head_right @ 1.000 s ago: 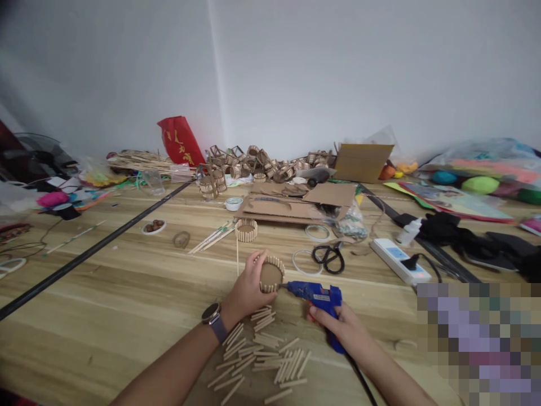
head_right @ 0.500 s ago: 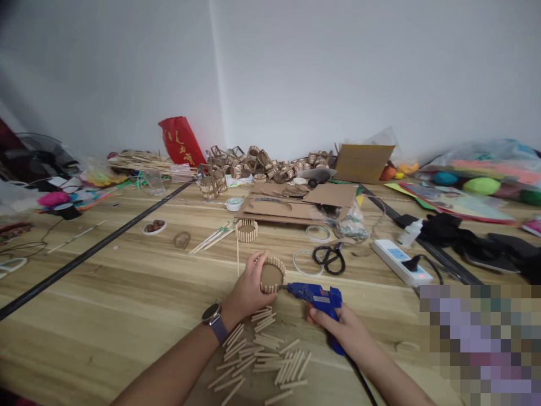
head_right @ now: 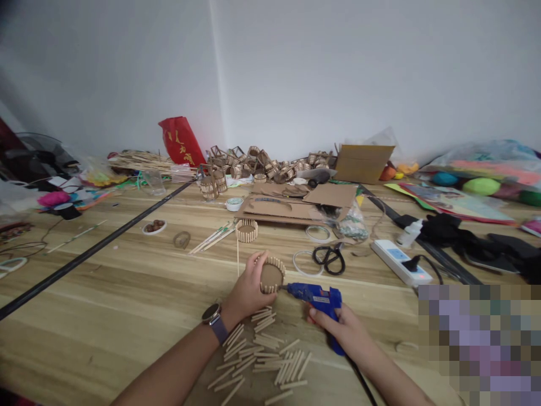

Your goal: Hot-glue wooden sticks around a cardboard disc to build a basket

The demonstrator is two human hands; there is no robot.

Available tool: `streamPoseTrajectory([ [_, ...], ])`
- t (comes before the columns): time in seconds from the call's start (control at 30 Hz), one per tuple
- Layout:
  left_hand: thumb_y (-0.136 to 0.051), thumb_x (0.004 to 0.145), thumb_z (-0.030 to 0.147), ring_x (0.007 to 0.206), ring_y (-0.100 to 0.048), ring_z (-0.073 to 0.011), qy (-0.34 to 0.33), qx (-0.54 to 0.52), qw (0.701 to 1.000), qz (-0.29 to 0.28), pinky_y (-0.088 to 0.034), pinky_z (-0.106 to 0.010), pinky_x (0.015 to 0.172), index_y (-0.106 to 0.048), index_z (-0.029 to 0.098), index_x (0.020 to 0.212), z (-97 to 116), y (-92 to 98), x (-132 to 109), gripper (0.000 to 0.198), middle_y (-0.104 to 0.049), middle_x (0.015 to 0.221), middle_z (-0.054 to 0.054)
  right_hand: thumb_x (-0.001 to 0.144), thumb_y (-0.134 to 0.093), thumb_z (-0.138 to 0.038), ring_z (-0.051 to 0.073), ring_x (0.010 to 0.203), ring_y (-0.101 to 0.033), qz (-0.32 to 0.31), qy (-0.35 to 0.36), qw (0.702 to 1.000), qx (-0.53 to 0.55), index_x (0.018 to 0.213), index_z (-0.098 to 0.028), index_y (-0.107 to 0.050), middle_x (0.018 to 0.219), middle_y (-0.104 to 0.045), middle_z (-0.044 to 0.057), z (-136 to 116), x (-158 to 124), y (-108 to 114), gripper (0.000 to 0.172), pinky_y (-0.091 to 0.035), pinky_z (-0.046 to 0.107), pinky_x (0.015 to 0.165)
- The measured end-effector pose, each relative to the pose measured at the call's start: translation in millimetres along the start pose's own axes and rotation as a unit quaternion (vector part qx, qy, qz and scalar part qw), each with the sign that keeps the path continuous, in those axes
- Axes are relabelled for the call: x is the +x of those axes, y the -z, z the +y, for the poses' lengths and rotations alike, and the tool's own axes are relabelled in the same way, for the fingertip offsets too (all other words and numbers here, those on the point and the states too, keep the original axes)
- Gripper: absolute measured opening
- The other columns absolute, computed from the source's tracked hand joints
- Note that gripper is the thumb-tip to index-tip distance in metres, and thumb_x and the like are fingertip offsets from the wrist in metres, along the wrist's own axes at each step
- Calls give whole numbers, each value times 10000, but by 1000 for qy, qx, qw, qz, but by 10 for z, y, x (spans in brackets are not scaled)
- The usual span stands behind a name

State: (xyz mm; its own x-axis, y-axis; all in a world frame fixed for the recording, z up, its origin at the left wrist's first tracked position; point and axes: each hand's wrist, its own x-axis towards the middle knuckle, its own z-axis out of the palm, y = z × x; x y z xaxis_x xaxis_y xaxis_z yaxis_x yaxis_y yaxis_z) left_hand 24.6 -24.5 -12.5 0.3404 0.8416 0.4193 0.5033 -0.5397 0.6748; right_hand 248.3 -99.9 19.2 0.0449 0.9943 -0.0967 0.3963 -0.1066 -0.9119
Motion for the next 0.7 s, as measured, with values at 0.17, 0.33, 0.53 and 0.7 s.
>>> streamPoseTrajectory([
  [0.17, -692, 611, 139, 1348, -314, -307, 5, 2, 1000, -3, -329, -447, 1131, -229, 196, 1450, 21, 13, -1, 961, -275, 1432, -141, 559, -644, -761, 218, 662, -617, 10, -11, 1000, 6, 638, -187, -687, 662, -687, 50, -8, -11, -14, 581, -480, 283, 603],
  [0.33, -692, 606, 132, 1346, -316, -304, 8, 3, 1000, -6, -328, -444, 1131, -225, 189, 1450, 38, 25, -2, 967, -278, 1431, -144, 542, -651, -766, 224, 685, -620, 12, -6, 1000, 15, 652, -184, -688, 676, -687, 52, -10, -9, -22, 594, -483, 293, 640],
  [0.53, -700, 610, 136, 1349, -312, -303, 6, 2, 1000, -5, -326, -447, 1131, -223, 200, 1450, 24, 17, -1, 969, -277, 1430, -141, 567, -668, -725, 215, 675, -601, 8, -10, 1000, 18, 631, -185, -690, 651, -672, 39, -15, -13, -24, 544, -475, 302, 665],
  [0.7, -701, 621, 143, 1347, -317, -299, 0, -1, 1000, -2, -322, -450, 1131, -213, 214, 1456, 23, 17, -6, 970, -282, 1427, -134, 584, -664, -704, 228, 698, -620, 3, -8, 1000, 13, 656, -181, -694, 689, -699, 56, -1, 3, -8, 529, -484, 303, 650],
])
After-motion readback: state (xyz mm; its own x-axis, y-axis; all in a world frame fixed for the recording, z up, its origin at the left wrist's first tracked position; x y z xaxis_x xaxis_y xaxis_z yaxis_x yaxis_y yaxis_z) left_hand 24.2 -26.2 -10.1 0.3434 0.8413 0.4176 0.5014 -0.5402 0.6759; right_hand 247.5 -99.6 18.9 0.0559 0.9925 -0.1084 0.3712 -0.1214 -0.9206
